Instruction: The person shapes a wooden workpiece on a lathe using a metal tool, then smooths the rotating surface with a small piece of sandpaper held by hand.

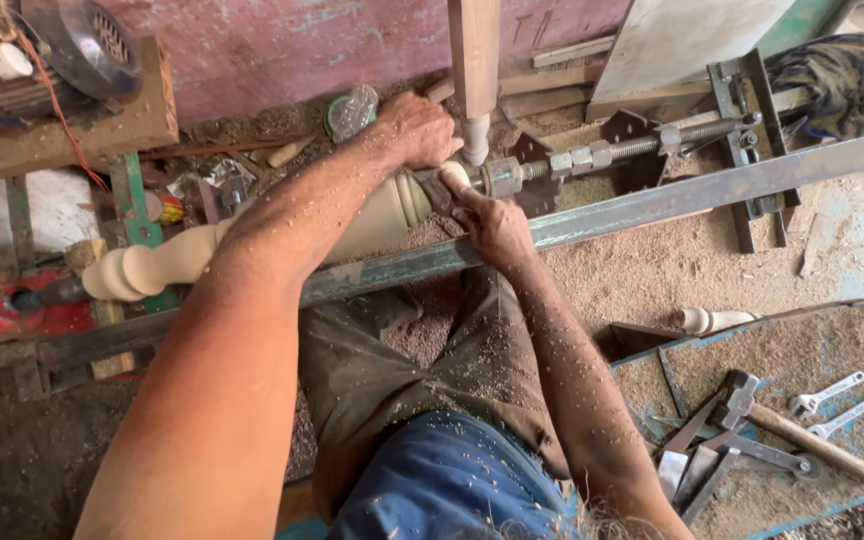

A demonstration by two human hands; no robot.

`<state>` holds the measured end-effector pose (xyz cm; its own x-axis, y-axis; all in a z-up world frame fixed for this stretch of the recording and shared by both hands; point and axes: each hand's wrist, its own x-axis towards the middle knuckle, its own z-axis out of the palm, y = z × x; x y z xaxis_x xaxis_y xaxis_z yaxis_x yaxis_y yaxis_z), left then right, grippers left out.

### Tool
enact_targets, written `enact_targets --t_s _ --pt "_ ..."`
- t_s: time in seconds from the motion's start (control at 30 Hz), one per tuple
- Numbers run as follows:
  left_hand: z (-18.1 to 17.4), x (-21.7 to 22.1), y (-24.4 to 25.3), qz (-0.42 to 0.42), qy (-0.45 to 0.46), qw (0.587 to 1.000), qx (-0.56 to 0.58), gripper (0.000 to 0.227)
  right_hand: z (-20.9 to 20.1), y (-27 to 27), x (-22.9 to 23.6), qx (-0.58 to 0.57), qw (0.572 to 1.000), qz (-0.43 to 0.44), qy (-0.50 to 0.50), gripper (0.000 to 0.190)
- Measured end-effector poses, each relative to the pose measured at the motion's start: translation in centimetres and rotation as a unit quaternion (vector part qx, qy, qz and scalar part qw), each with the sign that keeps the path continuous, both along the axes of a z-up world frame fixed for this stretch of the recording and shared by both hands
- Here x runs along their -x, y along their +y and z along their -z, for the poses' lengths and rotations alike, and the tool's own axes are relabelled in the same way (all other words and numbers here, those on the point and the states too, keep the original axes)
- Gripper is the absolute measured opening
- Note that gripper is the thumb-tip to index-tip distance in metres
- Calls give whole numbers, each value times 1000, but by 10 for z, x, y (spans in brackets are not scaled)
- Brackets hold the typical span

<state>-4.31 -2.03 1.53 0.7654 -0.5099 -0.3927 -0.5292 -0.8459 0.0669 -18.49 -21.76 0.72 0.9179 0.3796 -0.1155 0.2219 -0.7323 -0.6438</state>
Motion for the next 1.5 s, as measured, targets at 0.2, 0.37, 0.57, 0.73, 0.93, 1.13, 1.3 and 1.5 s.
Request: enact_targets --t_s 0.2,0.37,0.57,0.73,0.93,1.13,1.3,1.5 --pt "-5 -2 -11 24 -48 998 -18 58 -19 -6 -9 -126 991 -26 -38 55" --pt "-8 -8 -15 8 -28 999 -31 54 -21 -4 -18 -116 993 -33 -1 55" --pt "17 -17 -27 39 -5 997 -72 42 0 -8 -26 -87 993 -42 60 49" --pt "24 -22 -29 58 -10 996 -64 39 22 -12 -29 -153 984 -45 84 41" --pt "-34 -18 -23 58 -61 996 -24 69 -16 -27 -21 -248 964 31 96 53" --pt "-48 -40 -28 70 -140 969 191 51 -49 -55 -40 -95 995 20 1 28" --pt "-46 8 -23 -11 44 984 172 41 -18 -31 -23 -77 982 -44 -164 27" --pt "-34 29 -19 -116 171 967 150 62 17 -16 -16 -46 996 -59 -53 42"
